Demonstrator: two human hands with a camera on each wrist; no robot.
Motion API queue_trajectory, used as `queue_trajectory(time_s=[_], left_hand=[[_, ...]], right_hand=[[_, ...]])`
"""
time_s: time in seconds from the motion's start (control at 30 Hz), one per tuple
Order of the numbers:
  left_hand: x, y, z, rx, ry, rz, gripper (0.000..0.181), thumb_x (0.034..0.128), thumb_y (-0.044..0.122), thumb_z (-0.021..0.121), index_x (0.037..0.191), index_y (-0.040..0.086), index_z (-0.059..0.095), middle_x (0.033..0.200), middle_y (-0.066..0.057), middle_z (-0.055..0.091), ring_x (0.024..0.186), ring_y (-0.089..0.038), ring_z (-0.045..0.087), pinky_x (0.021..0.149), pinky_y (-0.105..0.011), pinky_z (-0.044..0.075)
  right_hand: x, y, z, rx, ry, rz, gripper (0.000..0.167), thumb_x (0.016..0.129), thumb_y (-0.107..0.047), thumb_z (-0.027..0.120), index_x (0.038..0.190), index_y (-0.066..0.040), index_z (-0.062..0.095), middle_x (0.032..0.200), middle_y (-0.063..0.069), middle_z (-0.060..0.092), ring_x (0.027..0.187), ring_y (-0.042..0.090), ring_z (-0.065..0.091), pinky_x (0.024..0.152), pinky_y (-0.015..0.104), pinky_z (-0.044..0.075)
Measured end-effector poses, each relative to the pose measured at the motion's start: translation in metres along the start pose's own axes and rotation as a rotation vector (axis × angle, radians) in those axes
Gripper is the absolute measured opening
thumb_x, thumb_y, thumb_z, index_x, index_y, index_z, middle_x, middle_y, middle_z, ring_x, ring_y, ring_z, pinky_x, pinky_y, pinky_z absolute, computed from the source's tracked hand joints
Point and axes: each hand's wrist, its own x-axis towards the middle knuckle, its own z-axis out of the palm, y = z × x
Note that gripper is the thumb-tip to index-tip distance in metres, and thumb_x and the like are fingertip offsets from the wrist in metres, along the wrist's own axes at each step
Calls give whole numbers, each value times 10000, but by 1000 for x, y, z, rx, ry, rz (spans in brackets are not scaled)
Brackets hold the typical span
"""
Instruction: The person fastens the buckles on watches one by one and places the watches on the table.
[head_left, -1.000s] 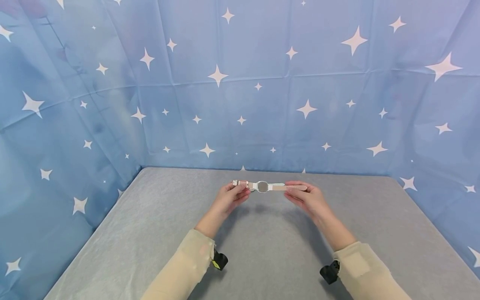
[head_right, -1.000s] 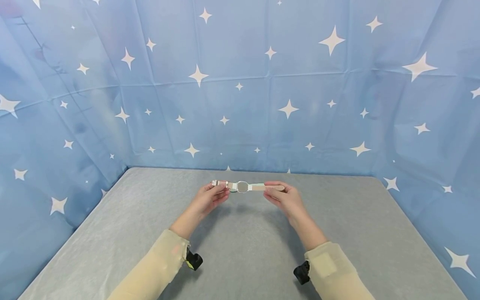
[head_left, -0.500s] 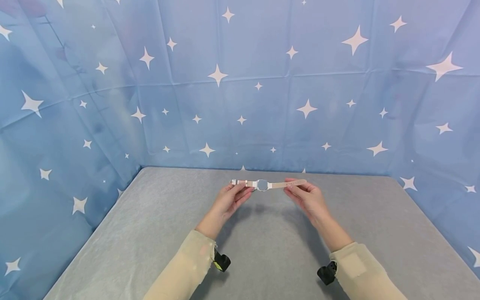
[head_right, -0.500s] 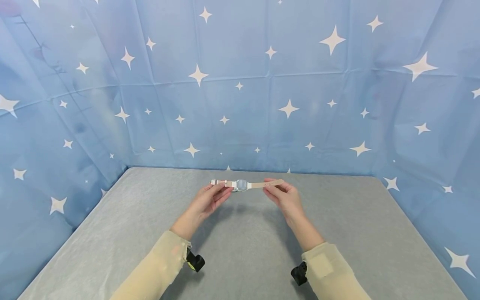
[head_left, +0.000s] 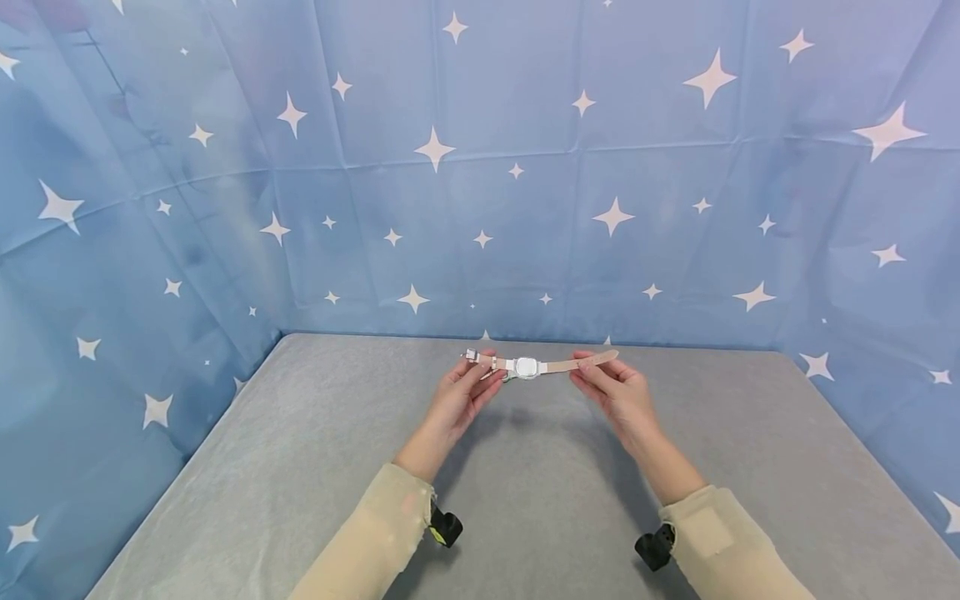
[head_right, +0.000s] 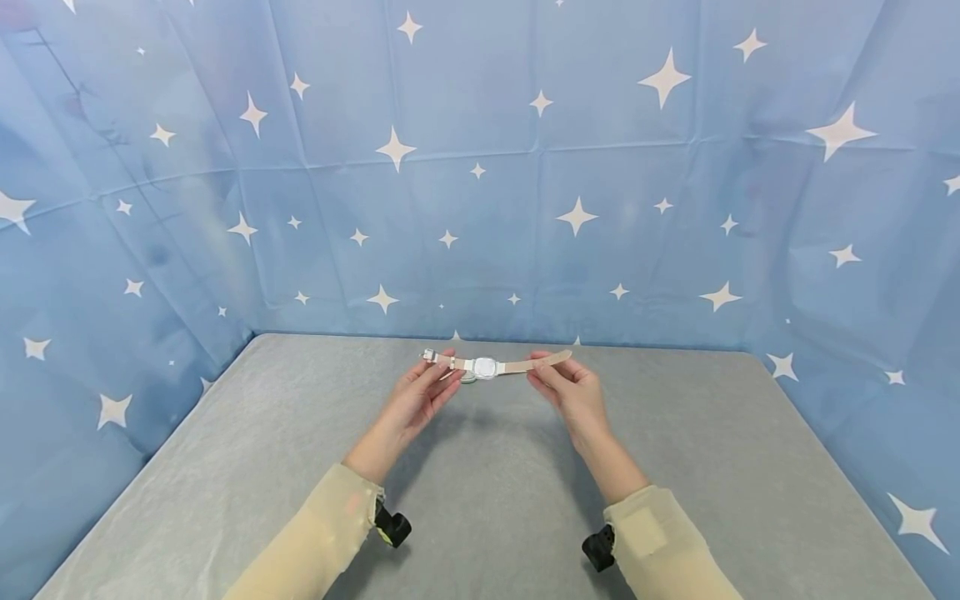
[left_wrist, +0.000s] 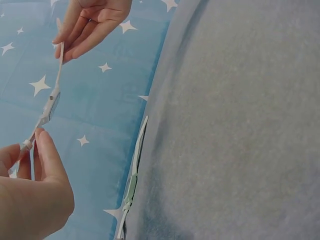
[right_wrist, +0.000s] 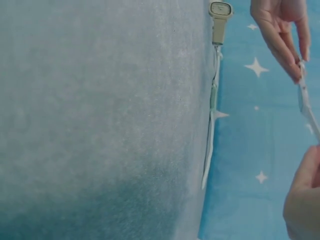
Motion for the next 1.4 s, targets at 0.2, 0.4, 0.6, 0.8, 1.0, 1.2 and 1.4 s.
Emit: queue_trajectory(time_s=[0.2, 0.4, 0.6, 0.8, 1.0, 1.2, 1.4], left_hand=[[-2, 1, 0, -5, 1, 42, 312, 998, 11, 539, 1306, -27, 571, 1045, -2, 746, 937, -79, 728, 841, -219, 585], [-4, 2, 0, 35, -21, 43, 138, 985, 31, 577, 1054, 91, 681, 1054, 7, 748, 937, -102, 730, 821, -244, 598], [-5, 2, -1, 135, -53, 35, 139, 996, 60, 577, 949, 155, 666, 1063, 32, 737, 964, -119, 717, 822, -261, 602], [-6, 2, -1, 188, -59, 43, 122, 986, 71, 594, 966, 162, 672, 1039, 42, 729, 979, -137, 700, 828, -293, 606], [-6, -1, -2, 223, -67, 96, 149, 971, 19, 590, 932, 149, 653, 1027, 43, 713, 968, -100, 687, 929, -356, 580], [-6, -1, -1, 229, -57, 122, 118, 963, 3, 597, 986, 100, 659, 1030, 28, 728, 986, -79, 692, 988, -379, 550], [-7, -1, -1, 240, -69, 142, 171, 974, 29, 601, 1136, 22, 655, 1040, 15, 745, 959, -91, 711, 914, -328, 583]], right_hand=[[-2, -1, -1, -16, -4, -17, 198, 974, -24, 604, 1105, -89, 737, 1052, -20, 758, 1012, 108, 728, 915, 263, 559], [-3, -2, -2, -10, -12, -30, 201, 979, -8, 587, 1080, -85, 742, 1049, -6, 763, 998, 110, 732, 909, 271, 563], [-5, -4, -2, -15, -4, -27, 178, 977, -15, 595, 1037, -82, 749, 1033, -11, 766, 995, 109, 733, 904, 265, 565], [-6, -4, -2, -48, -2, -29, 165, 966, -22, 617, 1076, -57, 735, 1020, -2, 769, 987, 110, 735, 904, 269, 566], [-7, -3, -1, -91, 3, -40, 142, 963, -33, 626, 1047, -70, 734, 1029, -1, 766, 970, 97, 736, 899, 274, 568], [-7, -2, -3, -89, 2, -42, 144, 963, -32, 626, 1032, -87, 741, 1012, -12, 767, 965, 97, 738, 890, 273, 572], [-8, -1, -3, -113, 1, -57, 136, 959, -31, 633, 1026, -83, 739, 1010, -14, 767, 944, 101, 740, 880, 278, 577]])
